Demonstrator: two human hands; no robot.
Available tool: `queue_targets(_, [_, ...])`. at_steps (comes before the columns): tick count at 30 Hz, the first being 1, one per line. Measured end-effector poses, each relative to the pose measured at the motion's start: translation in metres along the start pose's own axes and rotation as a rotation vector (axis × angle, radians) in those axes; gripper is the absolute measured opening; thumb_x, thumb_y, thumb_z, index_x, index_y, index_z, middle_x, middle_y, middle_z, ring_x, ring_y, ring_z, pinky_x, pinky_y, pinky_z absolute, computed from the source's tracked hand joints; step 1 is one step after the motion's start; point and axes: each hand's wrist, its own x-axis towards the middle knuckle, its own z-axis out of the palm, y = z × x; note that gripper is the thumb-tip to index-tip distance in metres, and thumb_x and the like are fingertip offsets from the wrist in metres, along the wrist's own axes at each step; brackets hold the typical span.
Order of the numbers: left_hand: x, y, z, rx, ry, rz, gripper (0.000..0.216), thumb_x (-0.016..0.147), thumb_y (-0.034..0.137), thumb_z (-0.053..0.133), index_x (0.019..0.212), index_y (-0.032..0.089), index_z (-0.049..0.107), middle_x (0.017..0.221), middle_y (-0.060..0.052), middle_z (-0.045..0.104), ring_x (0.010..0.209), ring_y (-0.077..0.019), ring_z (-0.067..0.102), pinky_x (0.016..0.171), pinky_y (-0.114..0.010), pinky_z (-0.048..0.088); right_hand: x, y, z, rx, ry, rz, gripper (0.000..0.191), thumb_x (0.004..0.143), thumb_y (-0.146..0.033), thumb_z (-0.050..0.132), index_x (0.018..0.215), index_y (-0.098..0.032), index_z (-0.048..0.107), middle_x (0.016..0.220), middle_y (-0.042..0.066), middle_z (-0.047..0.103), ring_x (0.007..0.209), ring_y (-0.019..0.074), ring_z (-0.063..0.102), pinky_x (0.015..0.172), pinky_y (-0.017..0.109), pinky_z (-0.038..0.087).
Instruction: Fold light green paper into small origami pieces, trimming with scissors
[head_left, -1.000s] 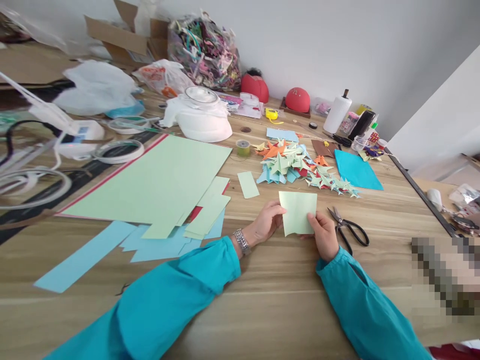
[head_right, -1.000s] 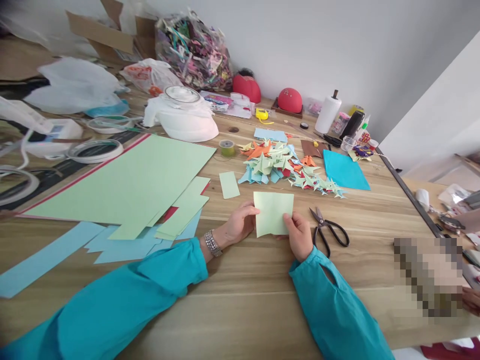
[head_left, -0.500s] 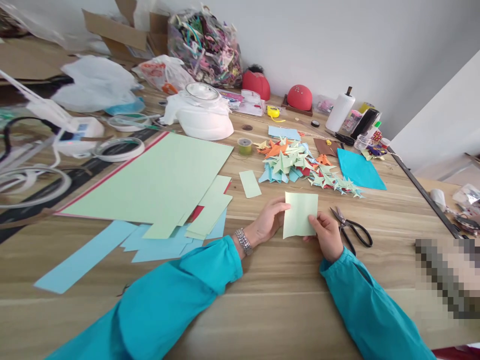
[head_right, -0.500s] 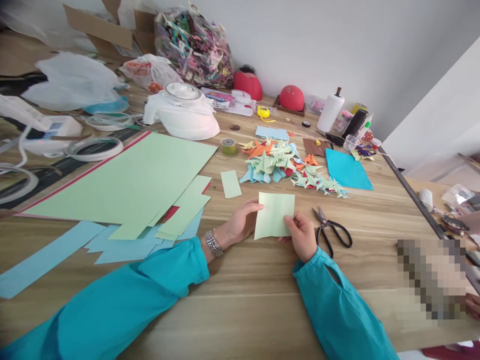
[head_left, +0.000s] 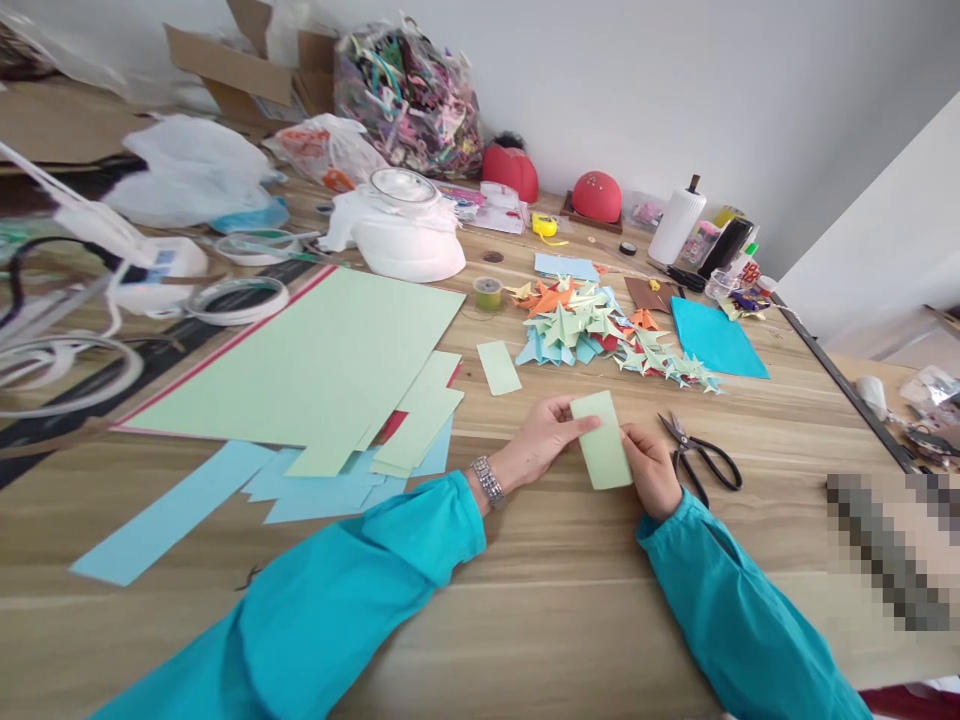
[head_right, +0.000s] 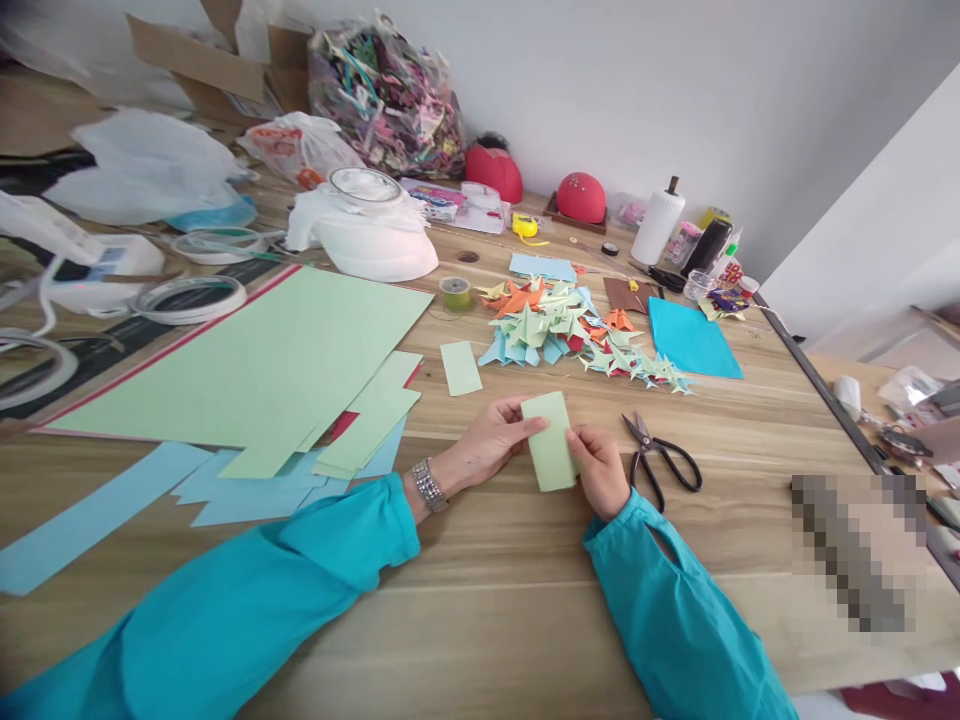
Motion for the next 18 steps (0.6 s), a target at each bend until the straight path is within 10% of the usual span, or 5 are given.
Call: queue_targets(18, [-0.004, -0.0006, 0.001, 0.169, 0.002, 0.026, 0.021, 0.067, 0.026, 0.07, 0.082, 0.014, 0.065, 0.076, -0.003, 0.065, 0.068, -0.0143, 0.059, 0.062, -0.027, 0.048, 0.004, 0.0045, 0.0005, 0.194, 0.067, -0.014, 0.03, 0.065, -0.044, 0.072, 0.077, -0.018, 0.062, 0.068, 0.001, 0.067, 0.056, 0.0147, 0.059, 0.047, 0.024, 0.045])
